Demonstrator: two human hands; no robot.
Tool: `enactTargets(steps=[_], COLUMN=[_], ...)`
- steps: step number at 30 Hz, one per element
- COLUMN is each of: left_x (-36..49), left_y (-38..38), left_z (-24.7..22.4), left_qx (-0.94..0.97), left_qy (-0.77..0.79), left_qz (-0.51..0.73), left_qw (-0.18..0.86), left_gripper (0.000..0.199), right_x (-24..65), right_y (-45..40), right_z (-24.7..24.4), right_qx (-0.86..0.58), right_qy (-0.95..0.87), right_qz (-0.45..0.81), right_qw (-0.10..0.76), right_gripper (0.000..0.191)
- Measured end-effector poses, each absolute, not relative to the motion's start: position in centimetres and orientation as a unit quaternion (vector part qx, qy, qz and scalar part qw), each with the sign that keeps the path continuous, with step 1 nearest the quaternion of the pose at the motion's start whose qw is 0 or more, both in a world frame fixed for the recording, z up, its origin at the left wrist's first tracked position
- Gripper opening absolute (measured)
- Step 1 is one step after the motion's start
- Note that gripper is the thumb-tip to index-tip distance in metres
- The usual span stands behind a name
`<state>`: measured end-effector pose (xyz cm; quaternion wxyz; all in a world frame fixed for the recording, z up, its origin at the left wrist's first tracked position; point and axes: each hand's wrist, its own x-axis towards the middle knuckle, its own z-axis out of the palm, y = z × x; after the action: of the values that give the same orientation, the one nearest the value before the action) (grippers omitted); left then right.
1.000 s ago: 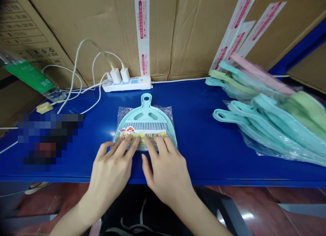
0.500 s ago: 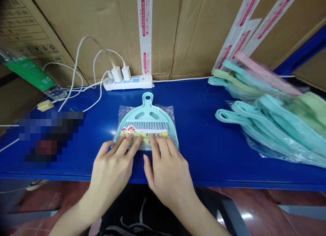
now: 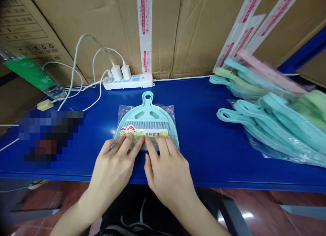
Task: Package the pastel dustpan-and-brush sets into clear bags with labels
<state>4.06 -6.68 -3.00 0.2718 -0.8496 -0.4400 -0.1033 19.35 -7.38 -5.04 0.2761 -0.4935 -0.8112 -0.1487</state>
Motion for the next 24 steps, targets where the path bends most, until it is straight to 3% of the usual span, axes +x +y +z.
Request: enactTargets(steps=[24], left_x=[3.58], left_y=[-6.72], left_z=[-3.04], left_qx=[-0.843], left_qy=[-0.457], left_qz=[-0.169], left_qw=[0.229], left_gripper=[0.034], right_x=[19.53], right_y=[-7.46], right_z=[-5.15], right_qx=[-0.512], right_qy=[-0.789], right_qz=[-0.112], right_qw=[0.319], right_gripper=[0.034])
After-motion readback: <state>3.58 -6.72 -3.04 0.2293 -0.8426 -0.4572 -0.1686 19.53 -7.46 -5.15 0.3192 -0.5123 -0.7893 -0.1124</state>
